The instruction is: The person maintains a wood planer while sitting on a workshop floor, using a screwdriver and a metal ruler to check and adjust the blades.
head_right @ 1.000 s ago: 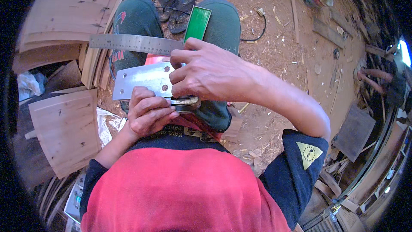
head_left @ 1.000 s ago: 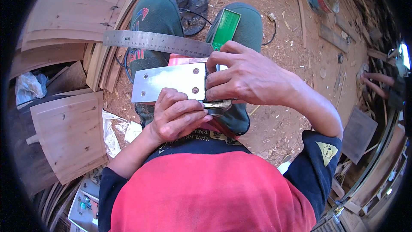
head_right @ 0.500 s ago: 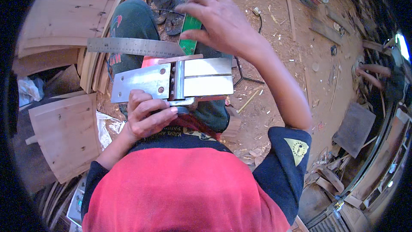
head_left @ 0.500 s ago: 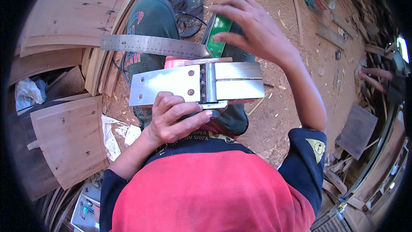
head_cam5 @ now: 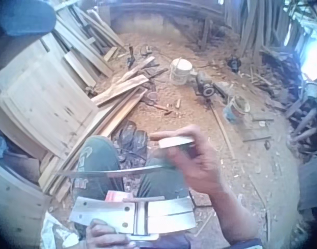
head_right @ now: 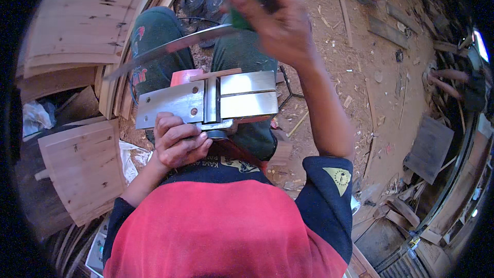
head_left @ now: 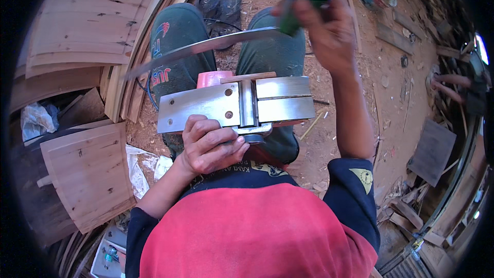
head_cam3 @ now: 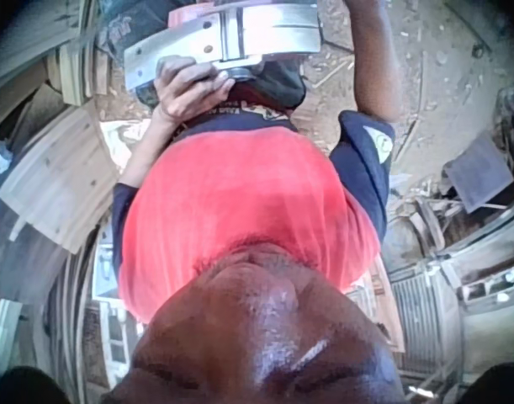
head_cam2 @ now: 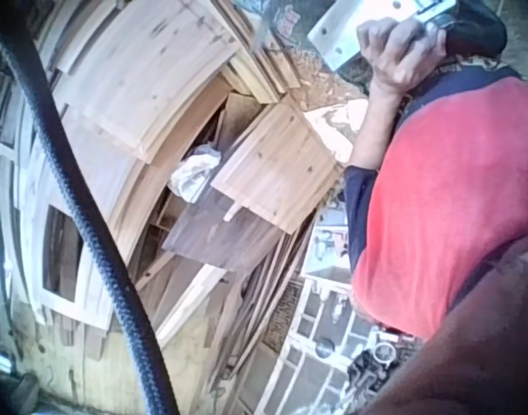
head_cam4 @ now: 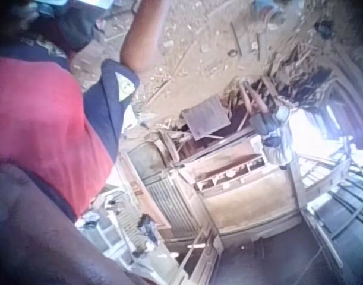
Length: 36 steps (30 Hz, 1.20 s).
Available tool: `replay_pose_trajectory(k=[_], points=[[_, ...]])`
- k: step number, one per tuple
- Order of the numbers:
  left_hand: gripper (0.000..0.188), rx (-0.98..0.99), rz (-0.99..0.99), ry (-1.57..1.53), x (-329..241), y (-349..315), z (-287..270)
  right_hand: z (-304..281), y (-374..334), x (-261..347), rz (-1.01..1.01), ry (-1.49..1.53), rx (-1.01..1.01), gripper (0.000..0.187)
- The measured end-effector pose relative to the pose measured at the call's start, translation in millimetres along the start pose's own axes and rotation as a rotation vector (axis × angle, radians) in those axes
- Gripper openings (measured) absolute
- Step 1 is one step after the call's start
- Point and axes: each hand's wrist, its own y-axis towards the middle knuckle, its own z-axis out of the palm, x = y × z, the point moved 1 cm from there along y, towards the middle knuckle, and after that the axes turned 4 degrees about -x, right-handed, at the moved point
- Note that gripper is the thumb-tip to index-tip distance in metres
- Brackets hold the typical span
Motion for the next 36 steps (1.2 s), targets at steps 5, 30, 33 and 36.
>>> replay_pose_trajectory(k=[5,30,33,36], points=[[0.028,-0.04,0.048,0.029,-1.3,-0.3,2.6,-24.0,-20.8,22.9,-0.107,0.099,-0.218,0.023],[0.039,-0.072,0.137,0.196,-5.3,-11.9,8.8,-10.9,-50.5,16.2,0.262,0.15,-0.099,0.026],[0.039,-0.08,0.132,0.19,-5.4,-10.5,8.8,-10.5,-50.9,17.0,0.289,0.084,-0.067,0.023],[0.038,-0.087,0.128,0.182,-4.8,-10.2,9.6,-11.2,-51.5,16.0,0.274,0.082,-0.056,0.023]])
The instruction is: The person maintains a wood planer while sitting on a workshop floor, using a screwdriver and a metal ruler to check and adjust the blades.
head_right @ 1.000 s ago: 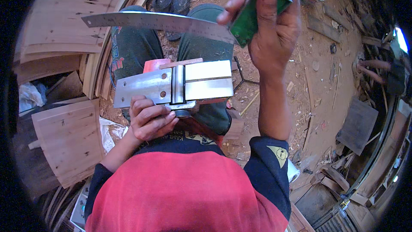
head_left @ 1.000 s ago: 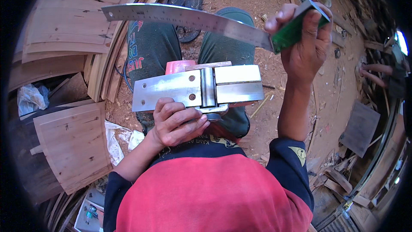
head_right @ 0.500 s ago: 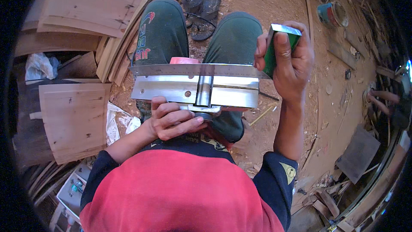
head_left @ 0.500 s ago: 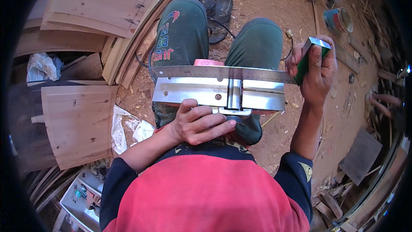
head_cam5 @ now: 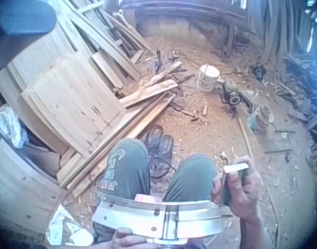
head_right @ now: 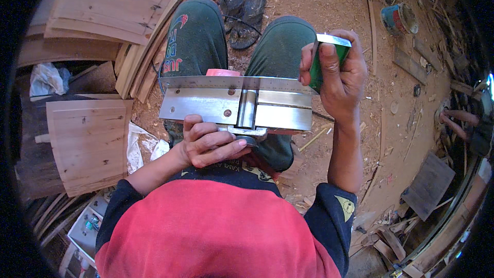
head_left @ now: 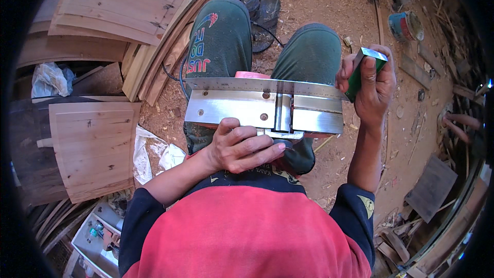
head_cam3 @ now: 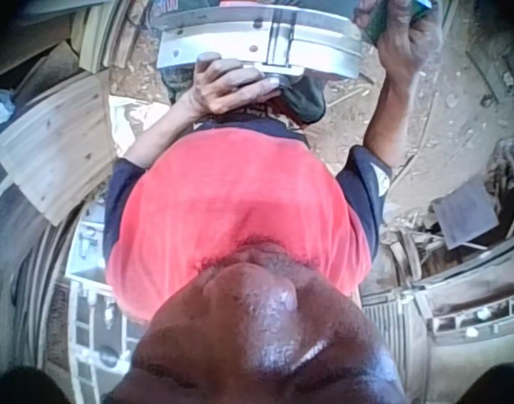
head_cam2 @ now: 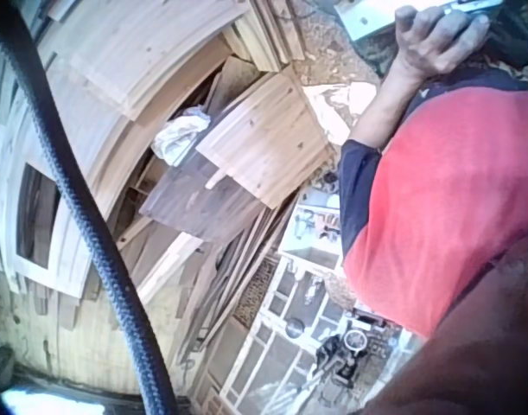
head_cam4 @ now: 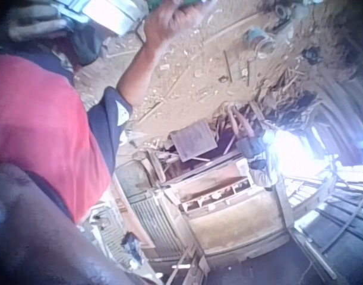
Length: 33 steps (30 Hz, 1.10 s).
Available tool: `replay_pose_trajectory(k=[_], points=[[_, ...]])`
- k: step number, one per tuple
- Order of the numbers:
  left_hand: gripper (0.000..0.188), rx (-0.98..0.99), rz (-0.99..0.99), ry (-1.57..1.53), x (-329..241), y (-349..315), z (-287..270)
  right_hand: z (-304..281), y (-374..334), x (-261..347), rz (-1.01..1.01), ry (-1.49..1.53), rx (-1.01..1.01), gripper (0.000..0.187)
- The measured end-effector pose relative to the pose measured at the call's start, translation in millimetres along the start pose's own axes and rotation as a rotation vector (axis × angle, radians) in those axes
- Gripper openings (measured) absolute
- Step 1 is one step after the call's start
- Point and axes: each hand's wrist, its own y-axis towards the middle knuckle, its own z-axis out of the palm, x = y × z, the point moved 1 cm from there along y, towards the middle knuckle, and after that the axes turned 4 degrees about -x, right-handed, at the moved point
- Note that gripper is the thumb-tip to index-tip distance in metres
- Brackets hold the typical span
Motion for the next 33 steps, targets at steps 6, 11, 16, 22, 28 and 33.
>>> replay_pose_trajectory(k=[6,11,16,22,28,33], points=[[0.037,-0.021,-0.017,0.003,-0.3,-0.2,1.4,0.1,2.4,-4.1,-0.011,0.065,-0.024,0.027],[0.036,-0.022,-0.022,0.001,-0.6,0.4,2.1,-1.2,2.0,-6.4,-0.013,0.065,-0.022,0.028],[0.036,-0.026,-0.032,0.001,-1.4,-0.5,2.5,-1.7,0.5,-6.2,-0.026,0.061,-0.021,0.027],[0.036,-0.018,-0.036,-0.004,-1.8,-1.1,2.3,-1.8,0.8,-6.8,-0.028,0.069,-0.01,0.028],[0.037,-0.006,-0.022,0.001,-1.4,-3.8,2.5,-0.4,-0.7,-7.5,-0.028,0.069,-0.022,0.028],[0.041,0.017,-0.019,-0.005,-2.0,0.2,0.4,-1.4,1.0,-5.8,0.0,0.036,0.006,0.027]])
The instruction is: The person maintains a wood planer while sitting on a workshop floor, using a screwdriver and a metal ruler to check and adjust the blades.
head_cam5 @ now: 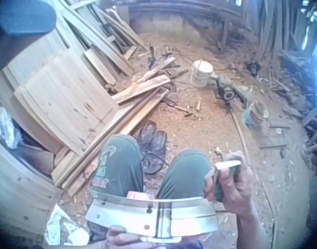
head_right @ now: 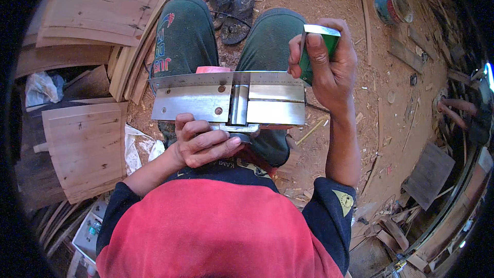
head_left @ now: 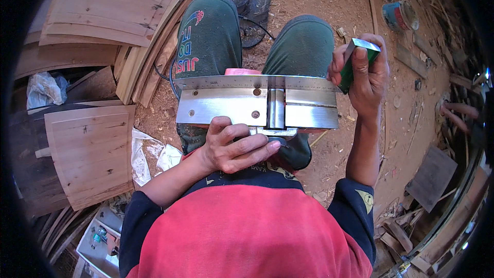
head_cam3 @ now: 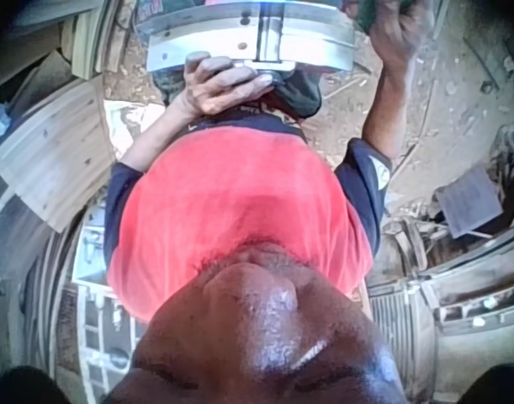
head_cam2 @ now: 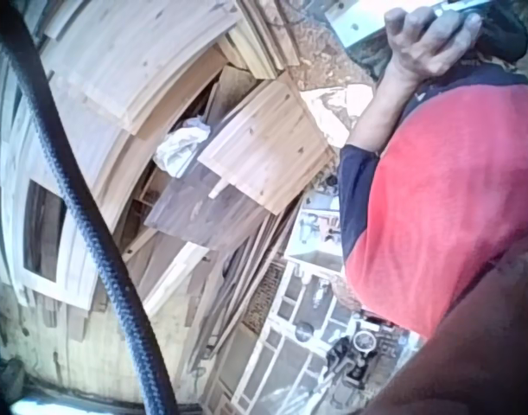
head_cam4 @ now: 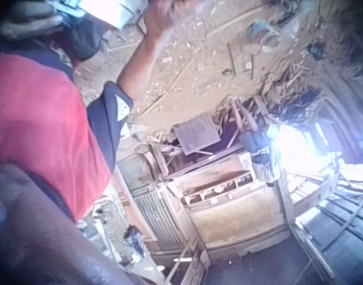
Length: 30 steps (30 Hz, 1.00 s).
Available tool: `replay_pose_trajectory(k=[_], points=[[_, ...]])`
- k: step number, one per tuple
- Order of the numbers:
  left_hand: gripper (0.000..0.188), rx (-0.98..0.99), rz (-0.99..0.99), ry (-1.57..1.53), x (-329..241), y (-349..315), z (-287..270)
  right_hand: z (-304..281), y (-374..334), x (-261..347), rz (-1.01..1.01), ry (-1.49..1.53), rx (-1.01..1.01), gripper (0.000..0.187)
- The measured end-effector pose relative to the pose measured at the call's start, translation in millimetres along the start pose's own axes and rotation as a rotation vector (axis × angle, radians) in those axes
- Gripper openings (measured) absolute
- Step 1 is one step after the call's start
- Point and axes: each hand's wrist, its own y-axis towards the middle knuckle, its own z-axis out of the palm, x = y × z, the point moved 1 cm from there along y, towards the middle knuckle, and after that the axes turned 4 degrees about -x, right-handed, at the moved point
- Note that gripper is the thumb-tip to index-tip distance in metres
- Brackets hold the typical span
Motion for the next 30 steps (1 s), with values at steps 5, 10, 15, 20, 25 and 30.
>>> replay_pose_trajectory(k=[5,10,15,20,25,30], points=[[0.043,0.015,0.004,0.01,-0.6,1.2,-0.3,-0.6,0.9,-0.4,0.003,0.016,0.004,0.025],[0.043,0.013,0.004,0.009,-1.4,1.1,0.3,-1.9,1.2,-0.8,-0.006,0.014,0.025,0.023],[0.044,0.015,0.007,0.007,-1.3,0.2,1.3,-2.5,0.1,1.0,-0.005,0.021,0.027,0.023],[0.044,0.017,0.006,0.007,-1.5,0.8,1.0,-3.1,0.2,1.1,0.003,0.02,0.03,0.023],[0.045,0.028,0.014,0.017,-1.2,0.2,0.5,-2.3,-0.2,0.9,0.008,0.032,0.025,0.024],[0.046,0.037,0.013,0.01,-1.5,0.8,0.7,-3.4,-0.1,2.2,-0.005,0.003,0.023,0.023]])
